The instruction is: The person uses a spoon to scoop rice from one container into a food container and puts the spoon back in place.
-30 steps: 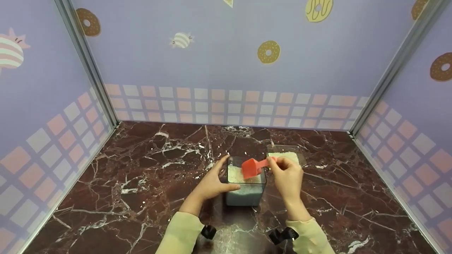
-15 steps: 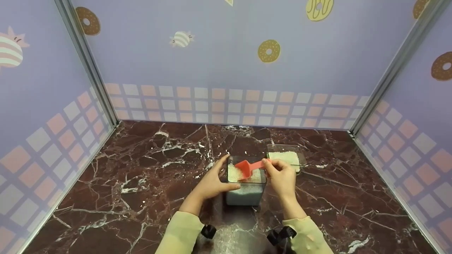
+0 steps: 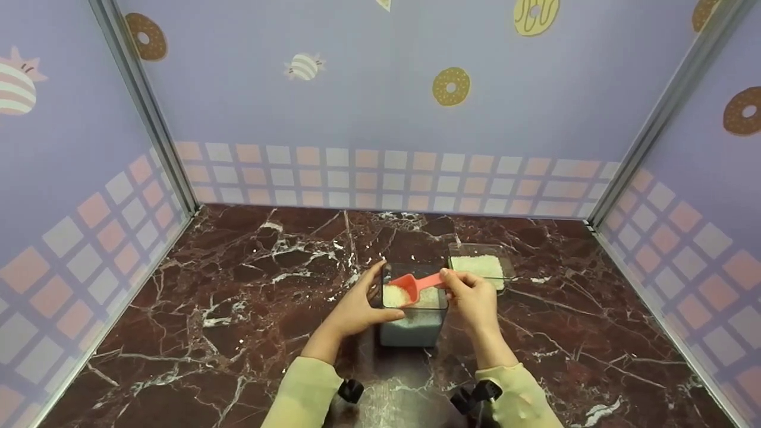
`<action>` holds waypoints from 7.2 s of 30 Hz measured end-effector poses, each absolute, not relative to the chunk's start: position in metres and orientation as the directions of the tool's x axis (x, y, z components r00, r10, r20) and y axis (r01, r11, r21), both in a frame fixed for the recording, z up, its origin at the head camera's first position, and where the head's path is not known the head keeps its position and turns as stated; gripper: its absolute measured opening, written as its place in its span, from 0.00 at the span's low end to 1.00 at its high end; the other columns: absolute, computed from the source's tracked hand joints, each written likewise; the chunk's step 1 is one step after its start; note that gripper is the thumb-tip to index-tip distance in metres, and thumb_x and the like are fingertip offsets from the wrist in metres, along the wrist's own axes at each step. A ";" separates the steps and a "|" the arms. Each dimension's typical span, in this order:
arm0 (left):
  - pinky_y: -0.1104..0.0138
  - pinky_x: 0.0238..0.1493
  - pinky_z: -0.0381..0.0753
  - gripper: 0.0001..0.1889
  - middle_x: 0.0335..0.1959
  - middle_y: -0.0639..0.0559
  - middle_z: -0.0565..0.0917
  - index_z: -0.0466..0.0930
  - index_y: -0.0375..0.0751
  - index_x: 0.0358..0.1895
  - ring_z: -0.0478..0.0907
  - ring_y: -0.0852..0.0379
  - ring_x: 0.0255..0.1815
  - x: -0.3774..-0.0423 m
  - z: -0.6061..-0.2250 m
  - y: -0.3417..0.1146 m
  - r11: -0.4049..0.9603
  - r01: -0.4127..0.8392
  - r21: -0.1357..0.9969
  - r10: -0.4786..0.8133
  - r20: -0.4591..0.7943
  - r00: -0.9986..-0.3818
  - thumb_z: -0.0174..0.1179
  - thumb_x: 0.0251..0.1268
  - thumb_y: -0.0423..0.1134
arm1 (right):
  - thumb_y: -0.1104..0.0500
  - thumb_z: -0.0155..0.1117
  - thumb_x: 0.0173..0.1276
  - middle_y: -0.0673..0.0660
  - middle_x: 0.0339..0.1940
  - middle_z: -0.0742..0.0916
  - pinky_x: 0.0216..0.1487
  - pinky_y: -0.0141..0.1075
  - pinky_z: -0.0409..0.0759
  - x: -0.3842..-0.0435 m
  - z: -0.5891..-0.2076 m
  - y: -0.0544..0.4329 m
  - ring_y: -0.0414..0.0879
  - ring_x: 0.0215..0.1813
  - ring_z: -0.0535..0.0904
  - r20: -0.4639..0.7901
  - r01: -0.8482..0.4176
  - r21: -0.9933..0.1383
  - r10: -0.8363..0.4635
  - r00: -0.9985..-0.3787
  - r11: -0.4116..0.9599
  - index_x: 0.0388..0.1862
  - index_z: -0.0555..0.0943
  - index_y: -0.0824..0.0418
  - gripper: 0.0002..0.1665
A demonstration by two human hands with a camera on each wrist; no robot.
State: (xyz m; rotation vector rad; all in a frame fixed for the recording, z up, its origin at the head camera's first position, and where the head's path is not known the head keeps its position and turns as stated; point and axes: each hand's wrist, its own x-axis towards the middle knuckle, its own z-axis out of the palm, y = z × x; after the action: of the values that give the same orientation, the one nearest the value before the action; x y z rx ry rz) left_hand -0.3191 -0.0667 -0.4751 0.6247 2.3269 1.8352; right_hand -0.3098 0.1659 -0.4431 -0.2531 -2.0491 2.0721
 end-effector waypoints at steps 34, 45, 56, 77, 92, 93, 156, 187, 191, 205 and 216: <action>0.42 0.83 0.56 0.60 0.83 0.40 0.57 0.51 0.46 0.83 0.59 0.38 0.82 -0.317 -0.474 -0.067 0.268 0.244 0.932 0.346 0.144 -0.927 0.81 0.48 0.50 | 0.61 0.55 0.81 0.47 0.17 0.87 0.16 0.16 0.69 -0.330 -0.459 0.196 0.29 0.16 0.74 -0.231 0.172 -0.826 0.044 -0.972 -0.536 0.25 0.87 0.58 0.22; 0.43 0.82 0.59 0.59 0.83 0.39 0.56 0.52 0.48 0.83 0.60 0.35 0.81 -0.318 -0.475 -0.067 0.255 0.255 0.933 0.355 0.155 -0.922 0.81 0.49 0.49 | 0.58 0.49 0.84 0.48 0.18 0.87 0.17 0.15 0.68 -0.329 -0.441 0.216 0.29 0.18 0.73 -0.235 0.178 -0.740 0.001 -0.972 -0.649 0.24 0.85 0.59 0.26; 0.46 0.81 0.62 0.60 0.84 0.38 0.53 0.50 0.47 0.84 0.62 0.32 0.79 -0.317 -0.476 -0.067 0.229 0.244 0.942 0.369 0.148 -0.918 0.80 0.51 0.47 | 0.60 0.56 0.80 0.55 0.19 0.87 0.17 0.22 0.77 -0.332 -0.442 0.270 0.37 0.16 0.78 -0.268 0.024 -0.537 0.144 -0.953 -0.843 0.22 0.85 0.66 0.24; 0.48 0.81 0.63 0.59 0.84 0.38 0.52 0.48 0.45 0.84 0.59 0.31 0.80 -0.318 -0.474 -0.067 0.206 0.238 0.949 0.383 0.146 -0.912 0.80 0.52 0.45 | 0.66 0.73 0.67 0.35 0.19 0.83 0.22 0.18 0.77 -0.349 -0.479 0.262 0.28 0.19 0.78 0.328 -0.372 -0.921 0.748 -0.577 0.117 0.38 0.85 0.79 0.13; 0.47 0.81 0.63 0.60 0.84 0.37 0.52 0.48 0.46 0.84 0.59 0.30 0.80 -0.318 -0.474 -0.067 0.192 0.236 0.953 0.387 0.148 -0.910 0.80 0.51 0.47 | 0.69 0.75 0.63 0.55 0.24 0.88 0.29 0.14 0.72 -0.342 -0.465 0.254 0.22 0.25 0.75 0.550 -0.421 -0.827 0.692 -0.468 0.372 0.33 0.86 0.76 0.09; 0.47 0.80 0.64 0.60 0.84 0.37 0.52 0.48 0.46 0.84 0.59 0.30 0.80 -0.318 -0.475 -0.067 0.184 0.233 0.955 0.387 0.148 -0.910 0.80 0.51 0.46 | 0.69 0.75 0.63 0.51 0.22 0.88 0.28 0.15 0.74 -0.341 -0.462 0.255 0.24 0.24 0.76 0.507 -0.426 -0.849 0.709 -0.489 0.313 0.33 0.85 0.76 0.09; 0.43 0.81 0.62 0.61 0.82 0.39 0.59 0.49 0.45 0.84 0.64 0.32 0.78 -0.319 -0.477 -0.066 0.219 0.241 0.945 0.361 0.151 -0.920 0.81 0.49 0.51 | 0.58 0.71 0.69 0.46 0.12 0.77 0.18 0.27 0.63 -0.302 -0.440 0.164 0.36 0.17 0.65 0.074 -0.061 -0.996 0.246 -0.966 0.059 0.25 0.86 0.66 0.15; 0.44 0.82 0.60 0.62 0.84 0.38 0.55 0.49 0.45 0.84 0.60 0.34 0.81 -0.318 -0.474 -0.067 0.253 0.257 0.933 0.366 0.154 -0.918 0.81 0.49 0.51 | 0.60 0.58 0.79 0.43 0.14 0.82 0.18 0.21 0.66 -0.326 -0.460 0.187 0.31 0.16 0.66 -0.212 0.140 -0.900 0.134 -0.968 -0.413 0.21 0.86 0.54 0.22; 0.42 0.82 0.58 0.62 0.83 0.38 0.56 0.50 0.45 0.84 0.60 0.36 0.81 -0.317 -0.473 -0.067 0.267 0.260 0.928 0.355 0.156 -0.922 0.81 0.48 0.51 | 0.60 0.55 0.81 0.43 0.15 0.84 0.17 0.19 0.66 -0.328 -0.462 0.189 0.30 0.16 0.66 -0.232 0.164 -0.876 0.097 -0.968 -0.454 0.22 0.86 0.54 0.24; 0.43 0.82 0.58 0.62 0.83 0.38 0.57 0.50 0.44 0.84 0.62 0.36 0.80 -0.318 -0.474 -0.068 0.266 0.263 0.928 0.355 0.159 -0.921 0.81 0.47 0.52 | 0.58 0.51 0.83 0.46 0.18 0.86 0.19 0.20 0.65 -0.327 -0.452 0.197 0.30 0.16 0.66 -0.241 0.181 -0.787 0.025 -0.970 -0.590 0.26 0.83 0.57 0.23; 0.45 0.82 0.62 0.59 0.84 0.38 0.52 0.49 0.47 0.84 0.60 0.32 0.80 -0.316 -0.472 -0.067 0.253 0.241 0.937 0.370 0.136 -0.919 0.79 0.52 0.47 | 0.58 0.48 0.84 0.50 0.17 0.87 0.15 0.17 0.64 -0.324 -0.434 0.234 0.31 0.14 0.69 -0.208 0.132 -0.668 0.013 -0.978 -0.732 0.24 0.83 0.59 0.26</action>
State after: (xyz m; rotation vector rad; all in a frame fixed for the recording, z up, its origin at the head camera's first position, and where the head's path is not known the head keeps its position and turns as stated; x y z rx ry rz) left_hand -0.3157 -0.0669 -0.4718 0.5870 2.3961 1.7588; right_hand -0.3244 0.2335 -0.4342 -0.3194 -1.1697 2.9680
